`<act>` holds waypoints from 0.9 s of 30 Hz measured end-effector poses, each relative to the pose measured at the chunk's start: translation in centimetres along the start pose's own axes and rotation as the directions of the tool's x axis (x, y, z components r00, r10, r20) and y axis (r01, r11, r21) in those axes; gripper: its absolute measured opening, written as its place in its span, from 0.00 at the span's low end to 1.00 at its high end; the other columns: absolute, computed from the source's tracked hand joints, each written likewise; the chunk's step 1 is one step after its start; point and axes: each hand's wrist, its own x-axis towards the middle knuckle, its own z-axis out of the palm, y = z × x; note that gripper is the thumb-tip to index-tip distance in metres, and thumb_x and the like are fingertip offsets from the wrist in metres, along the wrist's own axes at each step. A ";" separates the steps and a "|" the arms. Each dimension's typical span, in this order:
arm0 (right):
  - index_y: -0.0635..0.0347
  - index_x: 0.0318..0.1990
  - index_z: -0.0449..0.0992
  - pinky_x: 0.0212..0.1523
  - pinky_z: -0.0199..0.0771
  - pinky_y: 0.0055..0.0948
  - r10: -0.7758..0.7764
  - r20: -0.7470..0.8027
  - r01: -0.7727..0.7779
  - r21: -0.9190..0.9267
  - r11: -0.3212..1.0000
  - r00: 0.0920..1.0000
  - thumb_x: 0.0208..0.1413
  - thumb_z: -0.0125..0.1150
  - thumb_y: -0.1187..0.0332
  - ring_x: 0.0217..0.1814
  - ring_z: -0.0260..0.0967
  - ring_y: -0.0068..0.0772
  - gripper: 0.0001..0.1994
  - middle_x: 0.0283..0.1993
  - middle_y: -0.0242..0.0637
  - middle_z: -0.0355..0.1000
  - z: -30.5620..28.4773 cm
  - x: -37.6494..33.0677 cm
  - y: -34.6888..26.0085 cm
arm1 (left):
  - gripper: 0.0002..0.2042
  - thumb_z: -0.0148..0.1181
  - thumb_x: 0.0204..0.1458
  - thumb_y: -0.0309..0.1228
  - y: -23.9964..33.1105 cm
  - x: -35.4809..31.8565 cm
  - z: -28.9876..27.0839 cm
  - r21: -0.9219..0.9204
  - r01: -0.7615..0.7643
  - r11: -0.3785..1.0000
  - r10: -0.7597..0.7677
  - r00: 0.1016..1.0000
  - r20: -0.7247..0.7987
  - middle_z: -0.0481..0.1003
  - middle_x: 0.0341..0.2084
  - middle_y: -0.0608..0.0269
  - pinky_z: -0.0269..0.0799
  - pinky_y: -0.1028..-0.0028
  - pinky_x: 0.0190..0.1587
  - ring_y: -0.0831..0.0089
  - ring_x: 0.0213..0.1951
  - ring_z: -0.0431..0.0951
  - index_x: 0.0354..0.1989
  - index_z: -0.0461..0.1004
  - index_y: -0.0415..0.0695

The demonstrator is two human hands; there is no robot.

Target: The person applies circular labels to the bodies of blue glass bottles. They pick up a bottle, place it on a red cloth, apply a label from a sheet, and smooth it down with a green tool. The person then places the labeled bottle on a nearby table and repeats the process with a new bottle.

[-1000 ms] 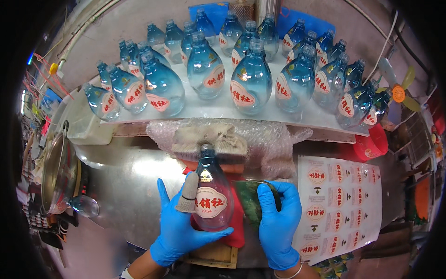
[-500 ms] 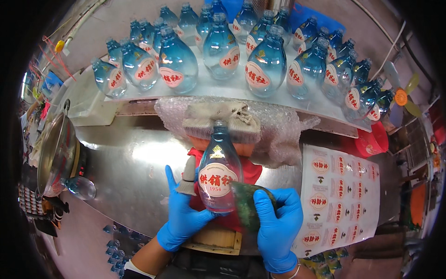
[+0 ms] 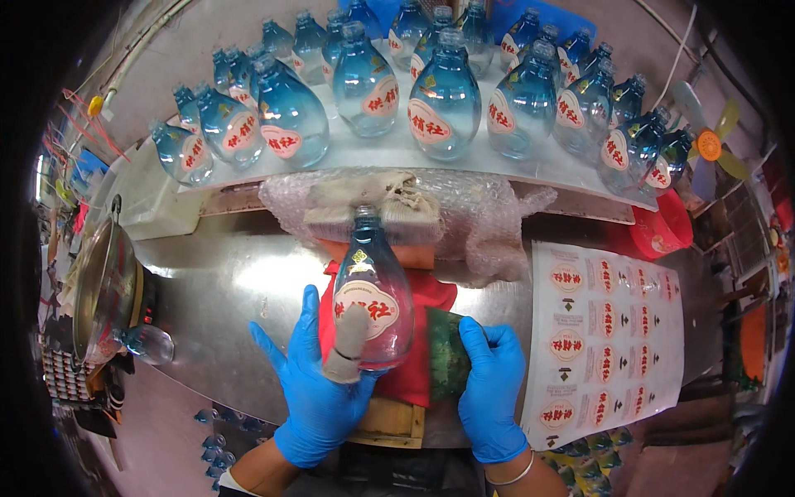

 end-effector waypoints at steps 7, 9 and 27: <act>0.61 0.30 0.70 0.34 0.64 0.18 -0.100 0.031 0.098 0.054 0.994 0.994 0.51 0.61 0.68 0.30 0.61 0.16 0.07 0.27 0.27 0.66 -0.2 -0.6 -1.7 | 0.32 0.62 0.42 0.37 0.6 0.3 0.1 0.055 -0.095 0.994 0.094 0.995 0.017 0.50 0.61 0.42 0.14 0.42 0.59 0.51 0.63 0.51 0.59 0.61 0.54; 0.61 0.32 0.72 0.33 0.65 0.19 -0.303 0.119 0.310 -0.045 0.950 0.945 0.49 0.63 0.70 0.30 0.62 0.19 0.07 0.28 0.29 0.67 0.1 -0.9 -2.9 | 0.35 0.62 0.42 0.38 -0.2 0.4 0.5 -0.174 -0.037 0.984 0.041 0.999 0.019 0.52 0.60 0.45 0.12 0.45 0.60 0.55 0.63 0.52 0.61 0.56 0.48; 0.42 0.42 0.77 0.34 0.60 0.26 -0.451 0.886 0.971 0.001 -0.238 -0.111 0.38 0.63 0.64 0.35 0.63 0.19 0.18 0.35 0.19 0.67 1.6 -2.8 -5.9 | 0.40 0.64 0.39 0.42 -1.6 -0.4 2.3 -0.528 0.078 0.845 -0.148 0.985 -0.093 0.66 0.52 0.62 0.14 0.43 0.60 0.63 0.53 0.67 0.61 0.54 0.43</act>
